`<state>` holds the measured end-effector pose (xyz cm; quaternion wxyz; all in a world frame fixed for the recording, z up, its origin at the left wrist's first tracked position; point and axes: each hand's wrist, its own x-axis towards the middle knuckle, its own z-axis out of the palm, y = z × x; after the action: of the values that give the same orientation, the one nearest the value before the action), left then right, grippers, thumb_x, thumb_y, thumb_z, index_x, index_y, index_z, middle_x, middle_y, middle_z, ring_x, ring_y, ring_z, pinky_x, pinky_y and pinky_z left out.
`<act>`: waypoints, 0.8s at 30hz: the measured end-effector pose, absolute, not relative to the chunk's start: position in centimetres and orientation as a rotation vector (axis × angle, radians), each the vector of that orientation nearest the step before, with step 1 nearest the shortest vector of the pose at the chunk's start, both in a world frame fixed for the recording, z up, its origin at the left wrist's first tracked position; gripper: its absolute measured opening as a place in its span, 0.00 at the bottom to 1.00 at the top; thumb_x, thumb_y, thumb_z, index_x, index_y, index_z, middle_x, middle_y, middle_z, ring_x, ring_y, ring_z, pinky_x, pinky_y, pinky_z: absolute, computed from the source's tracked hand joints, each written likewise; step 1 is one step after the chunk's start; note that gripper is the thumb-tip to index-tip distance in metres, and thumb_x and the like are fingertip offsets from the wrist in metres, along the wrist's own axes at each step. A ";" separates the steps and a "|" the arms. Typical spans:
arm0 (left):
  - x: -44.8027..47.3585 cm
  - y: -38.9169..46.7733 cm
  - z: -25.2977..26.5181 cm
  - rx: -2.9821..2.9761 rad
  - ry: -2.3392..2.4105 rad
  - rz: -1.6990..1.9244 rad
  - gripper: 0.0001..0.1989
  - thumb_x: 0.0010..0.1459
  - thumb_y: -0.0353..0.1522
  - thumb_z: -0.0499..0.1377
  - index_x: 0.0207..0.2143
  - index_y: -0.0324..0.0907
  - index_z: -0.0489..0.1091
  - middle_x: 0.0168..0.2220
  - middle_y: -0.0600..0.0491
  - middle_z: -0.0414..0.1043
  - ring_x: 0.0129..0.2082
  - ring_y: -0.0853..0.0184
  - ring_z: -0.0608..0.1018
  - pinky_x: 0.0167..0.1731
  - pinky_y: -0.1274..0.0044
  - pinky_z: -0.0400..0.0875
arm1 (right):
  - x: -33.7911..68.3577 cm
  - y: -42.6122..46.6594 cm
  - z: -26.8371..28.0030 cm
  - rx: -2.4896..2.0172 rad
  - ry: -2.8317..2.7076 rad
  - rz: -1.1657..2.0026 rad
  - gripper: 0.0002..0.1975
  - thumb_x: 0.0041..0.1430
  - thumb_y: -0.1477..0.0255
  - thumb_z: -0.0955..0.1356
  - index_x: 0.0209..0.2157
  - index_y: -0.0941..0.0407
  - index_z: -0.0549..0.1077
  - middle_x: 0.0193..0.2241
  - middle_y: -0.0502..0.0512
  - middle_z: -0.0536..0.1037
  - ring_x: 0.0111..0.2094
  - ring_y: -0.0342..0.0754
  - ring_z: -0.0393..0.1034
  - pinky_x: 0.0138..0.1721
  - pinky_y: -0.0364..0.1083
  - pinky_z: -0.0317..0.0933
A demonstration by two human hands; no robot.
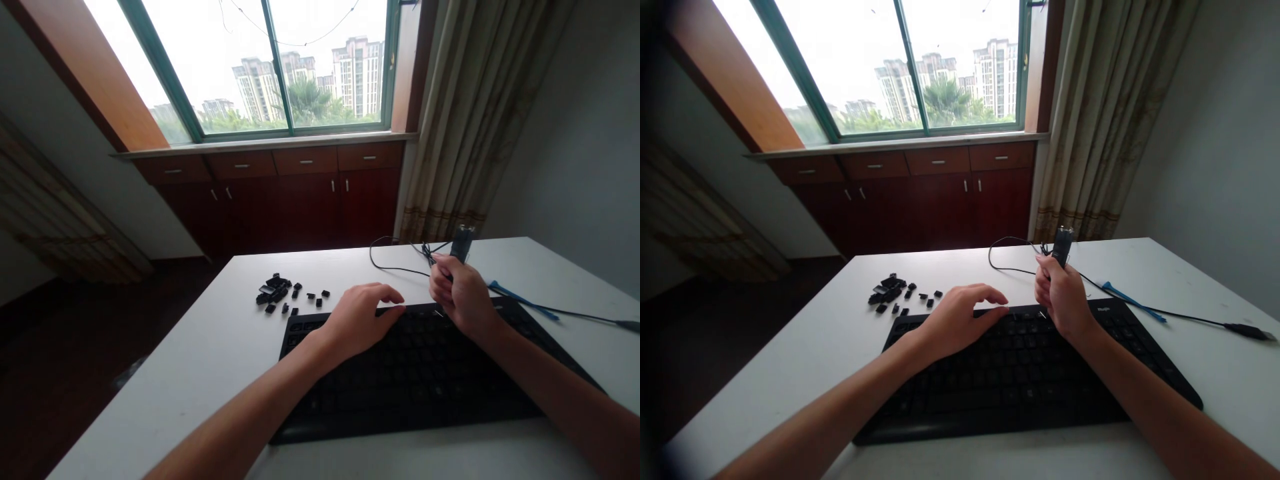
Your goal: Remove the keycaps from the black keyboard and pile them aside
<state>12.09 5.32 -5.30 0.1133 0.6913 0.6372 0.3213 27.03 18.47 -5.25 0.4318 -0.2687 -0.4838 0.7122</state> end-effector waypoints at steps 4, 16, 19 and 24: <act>12.7 5.7 -6.1 2.079 1.889 0.908 0.14 0.67 0.40 0.61 0.50 0.45 0.78 0.49 0.50 0.80 0.49 0.58 0.80 0.52 0.68 0.73 | 26.7 18.3 -5.8 -0.665 -1.188 1.797 0.22 0.58 0.67 0.72 0.18 0.53 0.58 0.11 0.41 0.54 0.11 0.36 0.45 0.11 0.40 0.42; 11.1 6.2 -5.3 2.087 1.936 0.932 0.08 0.66 0.34 0.61 0.40 0.44 0.81 0.44 0.52 0.81 0.42 0.63 0.81 0.46 0.73 0.74 | 26.4 17.4 -6.3 -0.668 -1.249 1.760 0.25 0.60 0.65 0.71 0.15 0.54 0.57 0.12 0.43 0.55 0.13 0.37 0.47 0.13 0.40 0.47; 8.7 5.7 -3.7 2.047 2.182 0.731 0.10 0.67 0.37 0.60 0.39 0.45 0.81 0.43 0.52 0.81 0.40 0.62 0.81 0.43 0.72 0.74 | 26.4 17.5 -6.3 -0.607 -1.222 1.777 0.25 0.59 0.67 0.71 0.16 0.53 0.56 0.12 0.42 0.54 0.13 0.37 0.46 0.12 0.40 0.46; 5.7 4.9 -2.7 1.970 2.416 0.425 0.10 0.63 0.34 0.60 0.35 0.41 0.81 0.42 0.44 0.80 0.40 0.54 0.81 0.43 0.66 0.74 | 26.2 17.7 -6.4 -0.650 -1.233 1.771 0.24 0.58 0.68 0.71 0.16 0.53 0.55 0.12 0.41 0.53 0.12 0.36 0.44 0.11 0.39 0.42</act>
<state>5.66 4.92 -2.67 -0.0024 0.6262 0.7678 0.1351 26.18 17.74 -6.37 0.4295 -0.2606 -0.4942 0.7095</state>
